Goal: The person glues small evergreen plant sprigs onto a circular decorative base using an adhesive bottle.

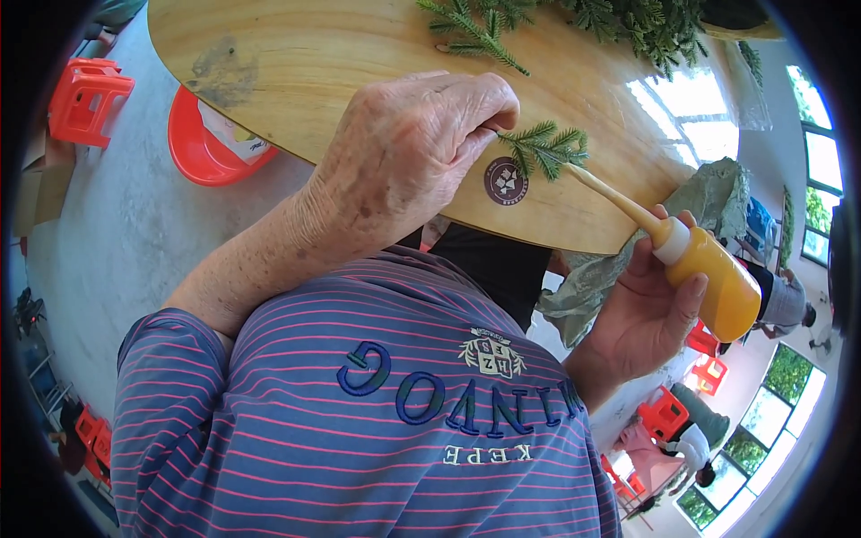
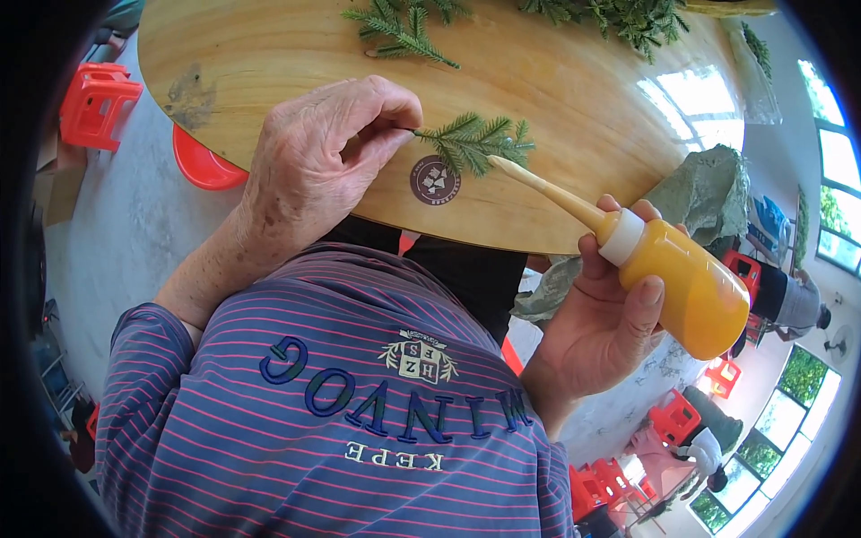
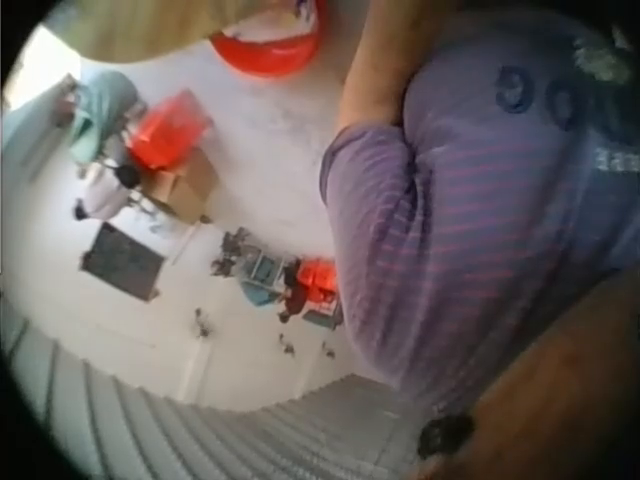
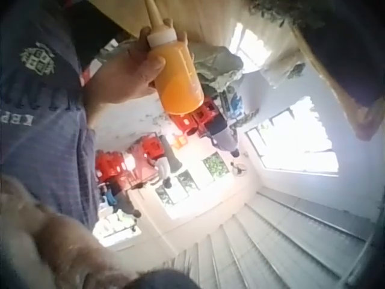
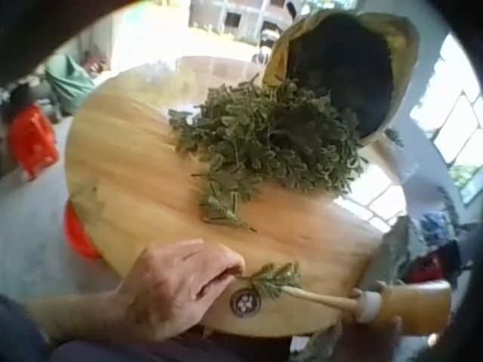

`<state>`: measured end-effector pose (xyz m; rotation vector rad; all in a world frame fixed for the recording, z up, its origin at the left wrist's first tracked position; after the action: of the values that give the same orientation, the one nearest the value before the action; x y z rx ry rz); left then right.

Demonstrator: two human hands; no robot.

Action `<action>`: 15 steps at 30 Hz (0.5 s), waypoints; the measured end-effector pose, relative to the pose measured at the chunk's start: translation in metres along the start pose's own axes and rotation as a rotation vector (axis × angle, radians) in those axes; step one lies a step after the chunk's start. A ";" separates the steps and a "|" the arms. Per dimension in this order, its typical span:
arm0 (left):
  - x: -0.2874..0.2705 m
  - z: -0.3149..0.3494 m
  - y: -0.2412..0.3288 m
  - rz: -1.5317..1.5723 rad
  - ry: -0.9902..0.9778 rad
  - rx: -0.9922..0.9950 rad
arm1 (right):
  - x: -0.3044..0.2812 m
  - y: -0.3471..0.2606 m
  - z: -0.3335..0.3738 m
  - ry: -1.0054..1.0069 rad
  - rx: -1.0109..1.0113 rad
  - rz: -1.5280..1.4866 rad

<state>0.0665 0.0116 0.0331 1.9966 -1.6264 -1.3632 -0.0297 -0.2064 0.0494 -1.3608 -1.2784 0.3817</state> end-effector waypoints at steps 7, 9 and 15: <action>0.001 -0.001 0.002 0.006 0.016 -0.006 | -0.005 -0.004 -0.001 0.040 -0.021 -0.009; 0.003 -0.002 0.003 0.004 0.007 -0.011 | -0.007 -0.004 -0.001 0.048 -0.019 -0.012; 0.004 -0.004 0.003 0.004 -0.009 -0.026 | -0.010 -0.007 -0.003 0.060 -0.028 -0.003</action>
<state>0.0668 0.0059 0.0355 1.9749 -1.6063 -1.3866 -0.0335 -0.2182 0.0517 -1.3840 -1.2409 0.3196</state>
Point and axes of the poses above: each hand's wrist, its own z-axis away from the middle knuckle, its own x-axis out of the palm, y = z × x, the point moved 6 cm from there along -z, towards the middle knuckle, and after that the axes turned 2 degrees about -y, right-handed, at the moved point
